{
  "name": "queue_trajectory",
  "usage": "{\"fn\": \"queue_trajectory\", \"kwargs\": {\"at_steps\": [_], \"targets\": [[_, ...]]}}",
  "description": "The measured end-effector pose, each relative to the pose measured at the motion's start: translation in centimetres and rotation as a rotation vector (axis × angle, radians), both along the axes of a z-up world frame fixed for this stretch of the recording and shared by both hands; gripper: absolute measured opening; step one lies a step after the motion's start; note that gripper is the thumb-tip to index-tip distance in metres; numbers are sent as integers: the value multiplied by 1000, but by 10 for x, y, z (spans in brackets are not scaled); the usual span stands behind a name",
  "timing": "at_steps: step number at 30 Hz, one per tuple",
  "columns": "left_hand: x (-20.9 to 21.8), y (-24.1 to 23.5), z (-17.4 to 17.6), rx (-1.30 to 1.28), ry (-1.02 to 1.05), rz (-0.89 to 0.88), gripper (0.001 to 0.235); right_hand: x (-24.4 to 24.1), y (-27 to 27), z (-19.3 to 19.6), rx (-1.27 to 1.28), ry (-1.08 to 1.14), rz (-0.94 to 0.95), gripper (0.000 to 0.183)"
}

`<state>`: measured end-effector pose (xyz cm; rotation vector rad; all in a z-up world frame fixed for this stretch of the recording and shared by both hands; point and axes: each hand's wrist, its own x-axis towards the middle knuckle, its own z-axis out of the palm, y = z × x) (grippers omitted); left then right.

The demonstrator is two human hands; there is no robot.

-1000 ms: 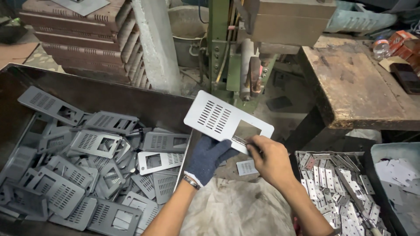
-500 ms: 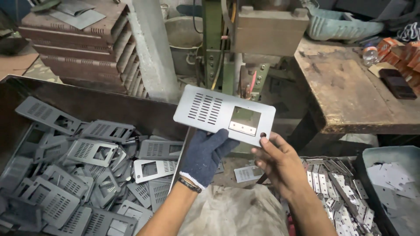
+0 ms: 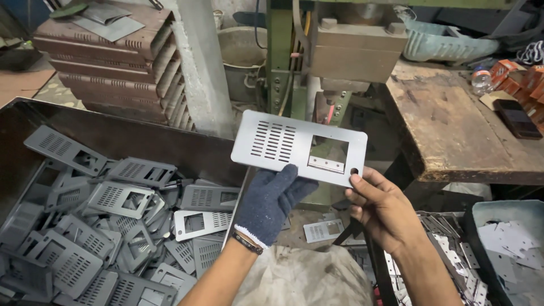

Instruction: The person picks a perforated metal panel from a bin, positions it under a bench press, and operates the press to form or punch the panel, with sparks visible during pressing. They then place the pressed panel into a finished-parts tray and repeat the cycle with additional panels.

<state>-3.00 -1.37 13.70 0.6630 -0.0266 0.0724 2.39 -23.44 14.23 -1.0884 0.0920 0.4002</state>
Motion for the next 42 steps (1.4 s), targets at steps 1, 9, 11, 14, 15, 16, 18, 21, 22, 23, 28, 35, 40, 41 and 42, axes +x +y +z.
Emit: {"fn": "queue_trajectory", "kwargs": {"at_steps": [1,9,11,14,15,16,18,21,22,23,28,35,40,41,42], "targets": [[0,0,-2,0,0,0,25,0,1,1,0,0,0,18],[2,-2,2,27,36,60,28,1,7,10,16,-25,28,17],[8,-1,-5,33,27,78,27,4,9,13,8,-22,16,17],[15,-2,-8,51,15,95,24,11,6,13,16,-25,3,16],[16,-2,-8,65,13,98,21,13,6,11,34,-31,6,16],[17,-3,-7,65,11,97,21,16,5,12,34,-33,5,16],[20,-4,-4,31,-23,100,19,20,4,13,24,-26,17,15],[27,-4,-4,28,-12,115,19,22,7,21,53,-51,27,15],[30,-4,-5,30,-14,116,19,25,8,22,55,-54,28,15],[31,-5,-6,21,-17,120,19,26,7,22,60,-55,30,14],[41,-5,4,57,7,142,21,45,6,24,54,-60,44,13],[92,1,18,-9,-37,156,24,96,15,42,41,-82,32,10],[120,4,2,-51,27,151,23,133,13,23,135,-54,62,6],[118,4,3,-62,45,165,23,135,14,21,116,-37,61,7],[116,3,4,-72,63,180,23,137,15,19,96,-20,60,7]]}}
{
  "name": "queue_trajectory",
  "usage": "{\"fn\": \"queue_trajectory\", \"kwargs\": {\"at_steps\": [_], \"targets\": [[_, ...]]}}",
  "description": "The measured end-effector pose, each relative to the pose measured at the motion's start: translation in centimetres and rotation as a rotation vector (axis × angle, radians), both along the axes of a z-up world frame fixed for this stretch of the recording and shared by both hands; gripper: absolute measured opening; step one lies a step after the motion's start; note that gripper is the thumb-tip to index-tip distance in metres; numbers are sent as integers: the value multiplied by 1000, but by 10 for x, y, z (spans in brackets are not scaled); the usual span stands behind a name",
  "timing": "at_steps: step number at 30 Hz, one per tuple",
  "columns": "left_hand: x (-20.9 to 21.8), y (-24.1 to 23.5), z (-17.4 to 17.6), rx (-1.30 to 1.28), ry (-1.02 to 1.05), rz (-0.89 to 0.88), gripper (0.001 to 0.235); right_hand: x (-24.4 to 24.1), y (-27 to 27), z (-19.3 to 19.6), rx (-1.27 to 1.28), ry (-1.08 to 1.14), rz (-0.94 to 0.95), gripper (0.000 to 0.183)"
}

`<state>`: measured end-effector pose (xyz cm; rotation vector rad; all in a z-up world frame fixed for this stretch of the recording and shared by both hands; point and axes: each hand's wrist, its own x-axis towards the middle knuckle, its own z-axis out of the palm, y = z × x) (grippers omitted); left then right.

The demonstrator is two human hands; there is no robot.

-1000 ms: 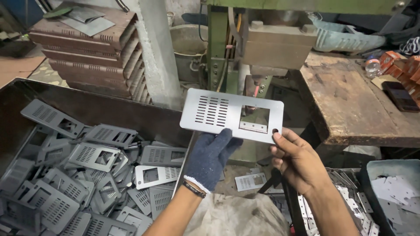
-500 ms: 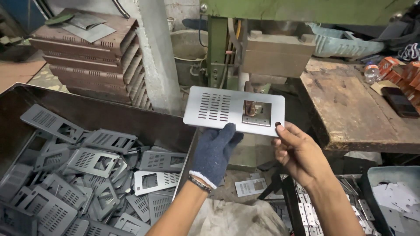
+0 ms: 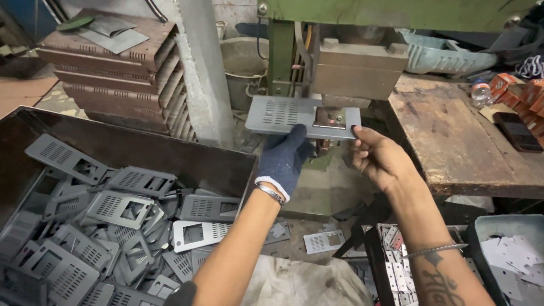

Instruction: The person picks a perforated metal panel from a bin, positions it under a bench press, and operates the press to form or punch the panel, with sparks visible during pressing. They then place the pressed panel into a finished-parts tray and repeat the cycle with additional panels.

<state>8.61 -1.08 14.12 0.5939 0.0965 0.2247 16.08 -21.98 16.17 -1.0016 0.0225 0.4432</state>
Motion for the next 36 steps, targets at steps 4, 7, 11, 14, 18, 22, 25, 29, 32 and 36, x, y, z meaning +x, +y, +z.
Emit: {"fn": "queue_trajectory", "kwargs": {"at_steps": [4,7,11,14,18,22,25,29,32,36], "targets": [[0,-1,-1,39,-4,-6,24,-7,1,5,33,1,5,8],[1,0,-2,3,-19,-22,25,-5,0,6,18,-27,41,7],[0,-2,-4,-15,-15,-20,26,-4,-2,5,-11,-17,31,6],[4,-1,-7,-35,-8,-32,26,-2,-1,5,-23,-16,19,7],[-2,-3,1,-33,-41,-30,30,0,-2,3,-27,1,-10,7],[4,-1,-3,-30,23,-30,26,0,-1,4,0,-10,1,7],[14,1,-17,-19,-30,-55,23,-12,5,15,15,1,-13,7],[11,4,-18,-37,-15,-92,19,-23,9,22,-81,-2,-13,12],[7,12,-17,-81,-6,-73,20,-11,1,2,-26,-8,-15,11],[-2,20,-7,-93,55,-7,25,-22,2,7,-68,-18,-60,15]]}}
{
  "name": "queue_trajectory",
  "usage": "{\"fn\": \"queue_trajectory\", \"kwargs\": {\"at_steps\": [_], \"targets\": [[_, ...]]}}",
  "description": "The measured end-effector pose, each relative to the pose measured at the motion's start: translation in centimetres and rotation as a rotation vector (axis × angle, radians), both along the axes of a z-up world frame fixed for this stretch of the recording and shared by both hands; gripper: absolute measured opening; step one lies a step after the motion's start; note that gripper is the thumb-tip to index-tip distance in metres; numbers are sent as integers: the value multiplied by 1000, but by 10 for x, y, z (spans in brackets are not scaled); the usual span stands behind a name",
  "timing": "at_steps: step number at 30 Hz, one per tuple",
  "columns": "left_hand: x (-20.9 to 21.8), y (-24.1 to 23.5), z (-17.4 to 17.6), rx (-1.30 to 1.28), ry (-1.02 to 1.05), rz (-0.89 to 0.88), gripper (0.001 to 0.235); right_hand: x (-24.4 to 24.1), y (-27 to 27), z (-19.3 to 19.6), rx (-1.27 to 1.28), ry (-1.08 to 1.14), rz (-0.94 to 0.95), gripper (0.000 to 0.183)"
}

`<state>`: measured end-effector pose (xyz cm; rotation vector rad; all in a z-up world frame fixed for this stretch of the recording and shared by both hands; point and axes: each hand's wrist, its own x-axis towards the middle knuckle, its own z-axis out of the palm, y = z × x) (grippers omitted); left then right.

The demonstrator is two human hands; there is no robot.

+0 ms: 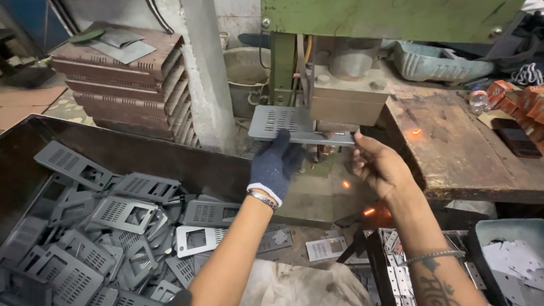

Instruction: The person picks a perforated metal panel from a bin, positions it under a bench press, and operates the press to form or punch the panel, with sparks visible during pressing. They then place the pressed panel into a finished-parts tray and repeat the cycle with additional panels.

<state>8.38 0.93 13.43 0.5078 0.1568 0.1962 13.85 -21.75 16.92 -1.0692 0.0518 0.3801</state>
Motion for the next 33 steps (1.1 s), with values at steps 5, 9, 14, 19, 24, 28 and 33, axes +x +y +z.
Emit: {"fn": "queue_trajectory", "kwargs": {"at_steps": [5,9,14,19,24,28,33], "targets": [[7,-2,12,-4,-118,5,25,4,-4,15,45,-27,-25,15],[19,3,8,-12,-162,-2,21,10,-5,20,70,-32,-4,15],[10,1,23,44,-134,23,27,4,1,23,96,-58,-52,10],[12,3,26,82,-120,16,30,-3,5,22,97,-63,-80,11],[14,0,17,73,-104,60,26,-4,9,26,97,-98,-107,10],[9,-7,18,43,-91,73,23,11,5,13,74,-81,-98,10],[8,-10,-11,95,-49,62,20,12,0,-11,40,-61,-137,15]]}}
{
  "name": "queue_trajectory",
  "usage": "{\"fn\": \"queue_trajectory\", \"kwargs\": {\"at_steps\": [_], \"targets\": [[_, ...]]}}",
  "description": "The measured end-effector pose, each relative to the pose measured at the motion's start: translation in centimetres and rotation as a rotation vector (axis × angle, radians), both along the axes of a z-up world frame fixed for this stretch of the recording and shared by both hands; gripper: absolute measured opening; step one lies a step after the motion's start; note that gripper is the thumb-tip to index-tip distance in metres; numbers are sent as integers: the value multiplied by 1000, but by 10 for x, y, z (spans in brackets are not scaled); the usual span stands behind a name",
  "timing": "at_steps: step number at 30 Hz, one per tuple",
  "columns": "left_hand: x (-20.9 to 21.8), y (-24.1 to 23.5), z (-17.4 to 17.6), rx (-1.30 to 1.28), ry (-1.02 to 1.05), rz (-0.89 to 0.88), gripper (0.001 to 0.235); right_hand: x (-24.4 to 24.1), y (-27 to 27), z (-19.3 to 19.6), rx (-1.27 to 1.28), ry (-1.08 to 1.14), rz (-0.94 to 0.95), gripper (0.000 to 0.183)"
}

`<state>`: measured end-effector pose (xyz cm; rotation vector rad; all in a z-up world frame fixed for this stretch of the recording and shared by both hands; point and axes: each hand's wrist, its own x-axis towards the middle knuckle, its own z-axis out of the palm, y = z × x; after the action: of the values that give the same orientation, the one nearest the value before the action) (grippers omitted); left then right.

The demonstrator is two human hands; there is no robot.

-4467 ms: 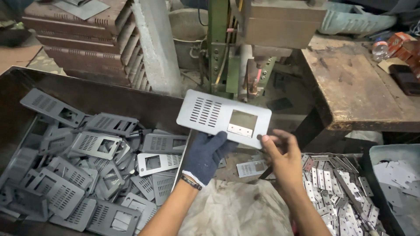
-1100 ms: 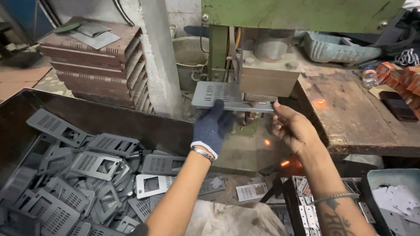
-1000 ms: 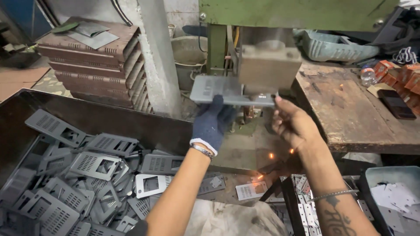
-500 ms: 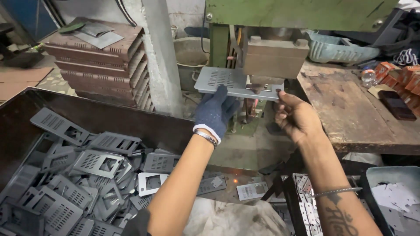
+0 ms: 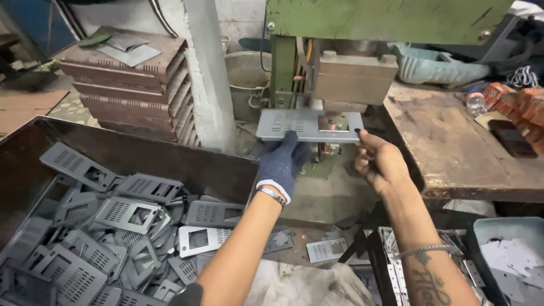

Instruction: The person picks a perforated metal panel from a bin, positions it under a bench press, and operates the press to form or punch the panel, with sparks visible during pressing. They then place the pressed panel into a finished-parts tray and repeat the cycle with additional panels.

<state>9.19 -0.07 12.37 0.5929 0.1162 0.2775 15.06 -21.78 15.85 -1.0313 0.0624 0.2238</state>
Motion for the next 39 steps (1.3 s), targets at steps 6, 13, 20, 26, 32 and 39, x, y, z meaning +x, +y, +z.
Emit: {"fn": "queue_trajectory", "kwargs": {"at_steps": [6,13,20,26,32,39], "targets": [[7,1,1,-39,74,-38,18,3,-4,1,14,37,43,11],[0,-3,8,-3,80,-26,18,2,-5,2,63,38,48,11],[-3,-9,17,22,46,-18,19,7,-12,-4,62,22,23,12],[4,-5,4,27,9,-47,21,-14,-2,12,79,22,2,10],[11,-6,-4,-9,-2,-39,23,-5,-11,4,19,66,-1,10],[7,-4,4,-33,5,-45,20,11,-14,-10,65,100,4,13]]}}
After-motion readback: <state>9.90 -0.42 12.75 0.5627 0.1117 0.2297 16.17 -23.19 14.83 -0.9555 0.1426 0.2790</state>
